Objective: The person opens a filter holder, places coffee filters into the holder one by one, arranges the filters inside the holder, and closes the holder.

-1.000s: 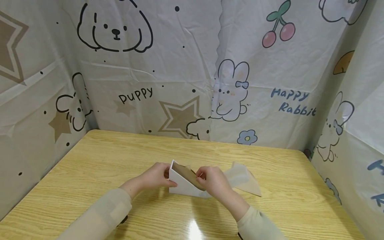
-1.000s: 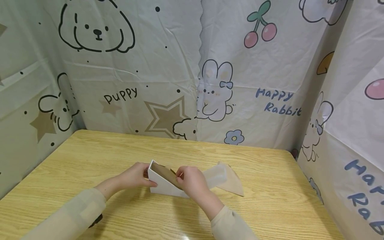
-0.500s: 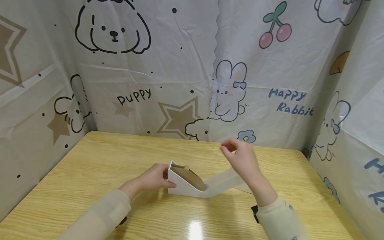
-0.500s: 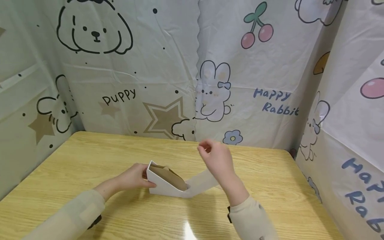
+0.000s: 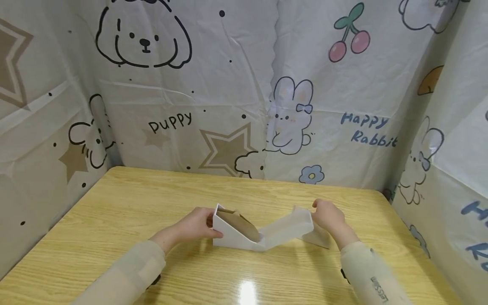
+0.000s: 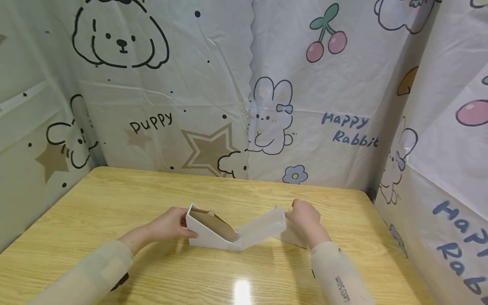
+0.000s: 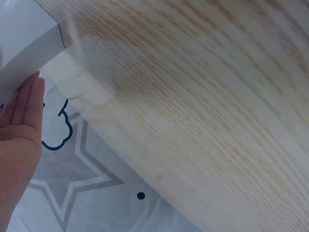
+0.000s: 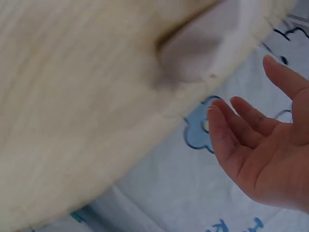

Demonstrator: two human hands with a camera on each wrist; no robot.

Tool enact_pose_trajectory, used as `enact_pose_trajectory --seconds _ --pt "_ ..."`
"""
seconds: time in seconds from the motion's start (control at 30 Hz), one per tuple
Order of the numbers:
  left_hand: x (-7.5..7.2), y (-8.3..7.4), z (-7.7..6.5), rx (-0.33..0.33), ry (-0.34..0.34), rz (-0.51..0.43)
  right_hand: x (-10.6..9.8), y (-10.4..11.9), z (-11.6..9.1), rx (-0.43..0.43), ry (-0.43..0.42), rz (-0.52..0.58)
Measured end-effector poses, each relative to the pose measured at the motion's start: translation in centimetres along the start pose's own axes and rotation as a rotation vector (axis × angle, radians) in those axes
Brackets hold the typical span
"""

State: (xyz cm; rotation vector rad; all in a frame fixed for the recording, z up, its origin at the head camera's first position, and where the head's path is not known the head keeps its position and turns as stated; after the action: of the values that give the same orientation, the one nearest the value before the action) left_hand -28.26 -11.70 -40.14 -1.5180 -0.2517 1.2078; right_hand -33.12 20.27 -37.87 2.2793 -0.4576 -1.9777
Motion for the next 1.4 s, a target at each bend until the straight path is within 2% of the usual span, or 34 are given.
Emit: enact_pose_trajectory --seconds 0.17,0.4,0.6,0.93,1.13,1.4 --pt "0.2 -0.2 0.2 0.015 0.008 0.001 2.6 -1.8 0.5 0.036 0.056 -0.04" --pt "0.2 -0.2 0.2 0.009 0.004 -0.001 3.5 -2.9 1.0 0.051 0.06 -0.007" --pt "0.2 -0.2 0.1 0.013 0.004 0.005 3.2 -2.7 0.7 0.076 0.047 0.0" --pt "0.2 -0.3 0.0 0.034 0.0 -0.006 3.1 -3.5 0.9 0.182 0.018 -0.018" --pt "0.2 -0.6 0.0 0.071 0.004 -0.001 1.8 -4.1 0.7 0.151 -0.027 0.053" --pt "-0.1 -0.4 -0.1 0.024 0.0 0.0 -0.5 -4.3 0.2 0.149 -0.043 0.161"
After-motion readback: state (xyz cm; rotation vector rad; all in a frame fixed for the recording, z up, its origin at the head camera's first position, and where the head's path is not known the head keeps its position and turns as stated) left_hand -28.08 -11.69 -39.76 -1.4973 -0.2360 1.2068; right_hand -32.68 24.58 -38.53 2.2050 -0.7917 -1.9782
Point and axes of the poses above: each hand's wrist, its own z-axis towards the middle knuckle, its own x-axis out of the palm, y = z × x, the point moved 8 cm from there along z, towards the middle knuckle, and after that the axes turned 10 degrees about x, right-handed, at the moved point
